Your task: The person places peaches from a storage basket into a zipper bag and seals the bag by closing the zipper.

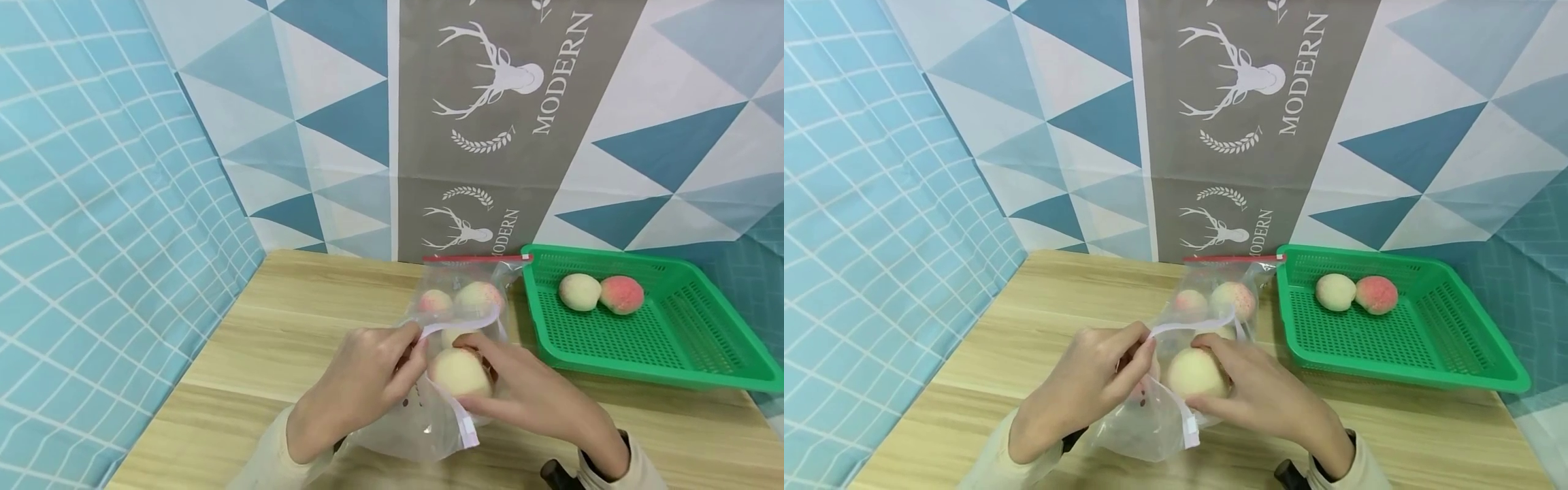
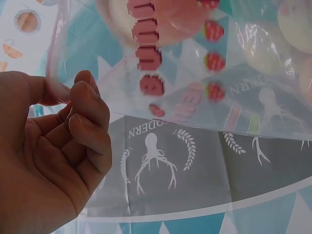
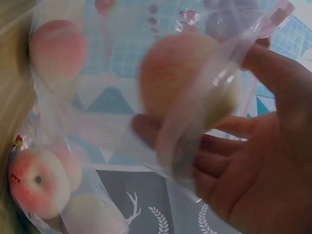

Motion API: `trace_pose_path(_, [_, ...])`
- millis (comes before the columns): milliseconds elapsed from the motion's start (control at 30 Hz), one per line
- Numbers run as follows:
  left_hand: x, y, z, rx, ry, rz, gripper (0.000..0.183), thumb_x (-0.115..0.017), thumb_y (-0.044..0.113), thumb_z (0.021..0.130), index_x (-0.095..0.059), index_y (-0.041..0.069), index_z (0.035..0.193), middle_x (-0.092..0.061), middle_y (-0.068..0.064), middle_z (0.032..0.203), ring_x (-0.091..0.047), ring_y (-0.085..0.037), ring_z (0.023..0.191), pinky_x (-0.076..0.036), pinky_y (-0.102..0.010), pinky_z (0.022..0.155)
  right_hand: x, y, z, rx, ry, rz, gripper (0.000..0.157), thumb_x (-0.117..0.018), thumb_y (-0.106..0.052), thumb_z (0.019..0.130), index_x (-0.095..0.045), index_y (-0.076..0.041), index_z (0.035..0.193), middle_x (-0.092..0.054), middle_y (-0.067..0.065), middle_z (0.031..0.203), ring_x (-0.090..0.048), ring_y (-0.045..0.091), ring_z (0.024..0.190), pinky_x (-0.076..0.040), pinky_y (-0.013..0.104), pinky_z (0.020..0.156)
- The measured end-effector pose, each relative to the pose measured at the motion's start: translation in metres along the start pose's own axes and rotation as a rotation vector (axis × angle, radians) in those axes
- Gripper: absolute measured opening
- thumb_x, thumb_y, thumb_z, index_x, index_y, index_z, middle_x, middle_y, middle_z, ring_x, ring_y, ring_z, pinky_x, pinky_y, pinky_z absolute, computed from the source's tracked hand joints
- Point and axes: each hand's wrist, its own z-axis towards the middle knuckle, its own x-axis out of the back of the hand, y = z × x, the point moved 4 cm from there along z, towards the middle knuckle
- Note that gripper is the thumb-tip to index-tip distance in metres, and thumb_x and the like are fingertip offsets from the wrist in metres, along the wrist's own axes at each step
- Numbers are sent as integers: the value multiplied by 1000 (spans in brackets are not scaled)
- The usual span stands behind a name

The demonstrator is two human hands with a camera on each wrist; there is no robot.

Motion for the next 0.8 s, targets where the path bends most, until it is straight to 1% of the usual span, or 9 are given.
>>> trace_pose_path(100, [0,1,0,-4,1,-4,23,-45,15,87,-40,18,66,-29,13,49,-25,3,41,-18,-9,38,-4,4,-1,18,-36,-105,47,-63,-44,78,-45,-30,119,-50,-17,91,-48,-1,75,-43,17,60])
trace_pose_path(200, [-1,1,0,-17,0,-10,22,-45,14,86,-40,18,65,-29,13,49,-25,4,41,-18,-8,38,-8,6,-2,41,-55,-177,46,-60,-44,80,-46,-28,121,-51,-18,99,-48,-1,82,-44,19,66])
trace_pose_path(300, [-3,3,1,-47,13,-20,21,-45,13,85,-41,18,65,-28,13,49,-24,4,41,-17,-8,39,-10,8,-3,43,-66,-234,47,-55,-50,83,-47,-27,123,-50,-18,109,-47,-1,88,-44,22,70])
trace_pose_path(400, [-3,4,1,-86,40,-39,21,-44,11,83,-41,17,64,-28,13,49,-24,5,41,-16,-7,39,-11,9,-4,29,-67,-269,45,-56,-49,82,-49,-27,121,-50,-18,112,-47,-2,90,-44,22,72])
trace_pose_path(467, [-3,4,2,-106,57,-49,21,-44,11,83,-41,16,63,-28,13,49,-24,5,41,-16,-6,40,-11,10,-4,29,-70,-257,41,-59,-42,83,-50,-26,119,-52,-17,105,-47,-2,86,-44,20,68])
trace_pose_path(533, [-2,4,2,-116,68,-53,22,-44,11,84,-40,16,63,-28,13,49,-24,5,41,-16,-7,40,-11,10,-4,27,-70,-249,38,-59,-39,83,-51,-26,118,-52,-18,100,-47,-2,82,-43,19,66])
trace_pose_path(633, [-2,3,3,-114,71,-53,23,-44,11,84,-39,17,62,-27,13,48,-24,5,41,-15,-7,40,-11,11,-3,26,-75,-237,34,-55,-38,86,-52,-26,118,-52,-19,95,-47,-3,77,-42,18,64])
trace_pose_path(733, [-2,3,3,-113,71,-49,23,-43,10,83,-39,16,61,-27,13,48,-24,5,41,-15,-7,40,-9,12,-4,10,-90,-224,35,-55,-39,86,-50,-30,120,-52,-21,102,-50,-4,80,-44,18,65])
trace_pose_path(800, [-2,3,3,-115,71,-49,22,-44,10,83,-40,16,62,-26,13,48,-23,5,41,-15,-7,40,-6,13,-5,2,-104,-186,34,-55,-38,87,-48,-33,120,-52,-20,101,-51,-3,78,-44,18,64])
